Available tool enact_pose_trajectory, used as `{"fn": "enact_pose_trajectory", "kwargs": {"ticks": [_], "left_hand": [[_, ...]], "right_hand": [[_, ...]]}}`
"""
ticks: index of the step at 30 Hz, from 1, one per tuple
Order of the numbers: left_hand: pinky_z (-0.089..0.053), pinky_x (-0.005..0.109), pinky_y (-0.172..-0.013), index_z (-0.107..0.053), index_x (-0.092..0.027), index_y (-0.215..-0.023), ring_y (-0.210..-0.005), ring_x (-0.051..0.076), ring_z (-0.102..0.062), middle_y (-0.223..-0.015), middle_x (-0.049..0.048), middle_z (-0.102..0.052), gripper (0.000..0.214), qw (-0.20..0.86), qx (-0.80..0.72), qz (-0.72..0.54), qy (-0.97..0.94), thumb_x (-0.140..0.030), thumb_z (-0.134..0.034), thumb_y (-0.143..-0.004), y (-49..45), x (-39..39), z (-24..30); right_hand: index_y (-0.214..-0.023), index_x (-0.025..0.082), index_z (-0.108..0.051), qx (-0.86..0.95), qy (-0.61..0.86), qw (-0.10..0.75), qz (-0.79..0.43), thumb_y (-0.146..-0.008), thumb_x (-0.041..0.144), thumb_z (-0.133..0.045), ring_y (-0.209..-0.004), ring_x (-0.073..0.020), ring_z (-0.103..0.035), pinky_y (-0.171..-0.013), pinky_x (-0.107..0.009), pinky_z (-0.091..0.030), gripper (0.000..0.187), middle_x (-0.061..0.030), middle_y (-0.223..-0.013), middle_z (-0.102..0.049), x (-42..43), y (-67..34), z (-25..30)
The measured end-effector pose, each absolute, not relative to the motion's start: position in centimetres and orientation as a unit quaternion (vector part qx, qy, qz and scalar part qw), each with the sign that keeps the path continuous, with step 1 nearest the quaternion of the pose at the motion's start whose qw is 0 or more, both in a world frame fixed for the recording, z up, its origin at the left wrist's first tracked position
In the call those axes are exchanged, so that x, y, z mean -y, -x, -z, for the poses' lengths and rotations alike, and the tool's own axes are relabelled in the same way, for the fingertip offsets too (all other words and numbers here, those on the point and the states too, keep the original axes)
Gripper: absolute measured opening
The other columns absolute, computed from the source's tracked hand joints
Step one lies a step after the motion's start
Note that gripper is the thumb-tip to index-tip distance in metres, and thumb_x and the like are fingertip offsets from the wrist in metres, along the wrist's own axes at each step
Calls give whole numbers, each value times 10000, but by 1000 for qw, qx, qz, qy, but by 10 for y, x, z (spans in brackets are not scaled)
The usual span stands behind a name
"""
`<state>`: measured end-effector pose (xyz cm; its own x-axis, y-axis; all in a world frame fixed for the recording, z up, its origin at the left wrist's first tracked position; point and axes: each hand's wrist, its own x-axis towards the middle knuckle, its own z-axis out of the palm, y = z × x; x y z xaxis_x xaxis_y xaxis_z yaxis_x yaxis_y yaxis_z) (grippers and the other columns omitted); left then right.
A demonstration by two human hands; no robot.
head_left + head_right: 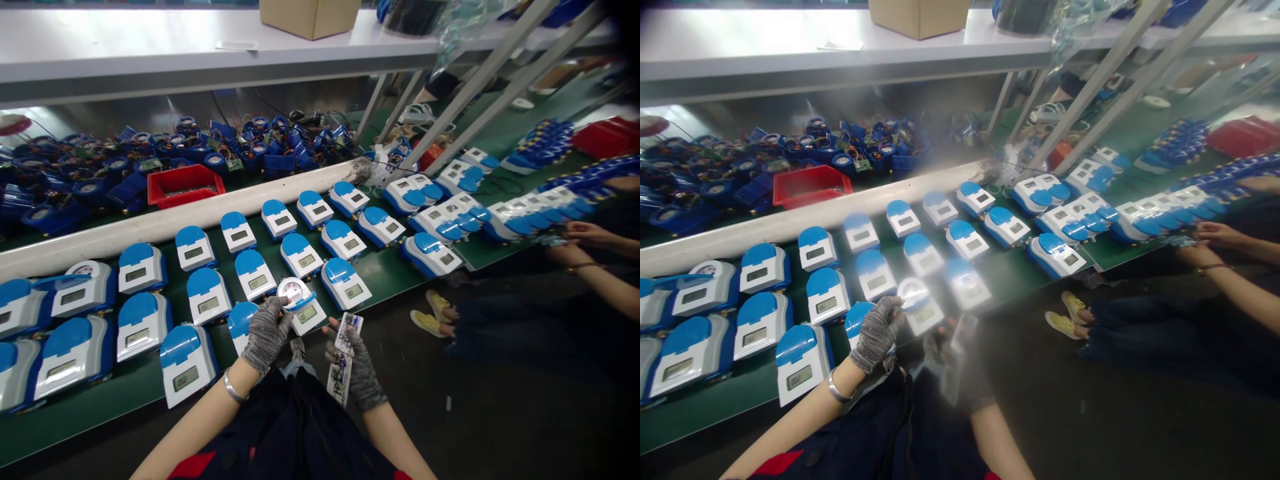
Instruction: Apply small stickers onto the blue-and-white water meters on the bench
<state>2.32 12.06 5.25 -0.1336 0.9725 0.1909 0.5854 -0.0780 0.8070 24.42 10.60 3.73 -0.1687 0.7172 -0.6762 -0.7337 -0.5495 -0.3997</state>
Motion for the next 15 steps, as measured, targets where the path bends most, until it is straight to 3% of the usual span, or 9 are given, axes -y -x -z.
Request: {"fn": "enact_pose_trajectory", "kwargs": {"ticks": [4,15], "left_hand": [[-548,371,-835,-632,-206,-1100,-864,200,-652,-945,55,-676,200,252,-623,-413,-614,-168,-584,-909,-21,-120,-54],[-549,383,-817,-647,-191,-1080,-851,209,-648,-952,66,-687,203,235,-633,-391,-626,-149,-621,-883,-22,-122,-54]], "right_hand": [[-1013,210,-723,43,516,480,-708,-699,329,-822,-538,-120,-549,-494,-269,-502,350,-75,-938,-744,-109,-255,-33],[-954,228,-717,66,562,468,-679,-639,497,-863,-571,-117,-579,-513,-269,-547,439,-20,-886,-735,-113,-242,-51]]}}
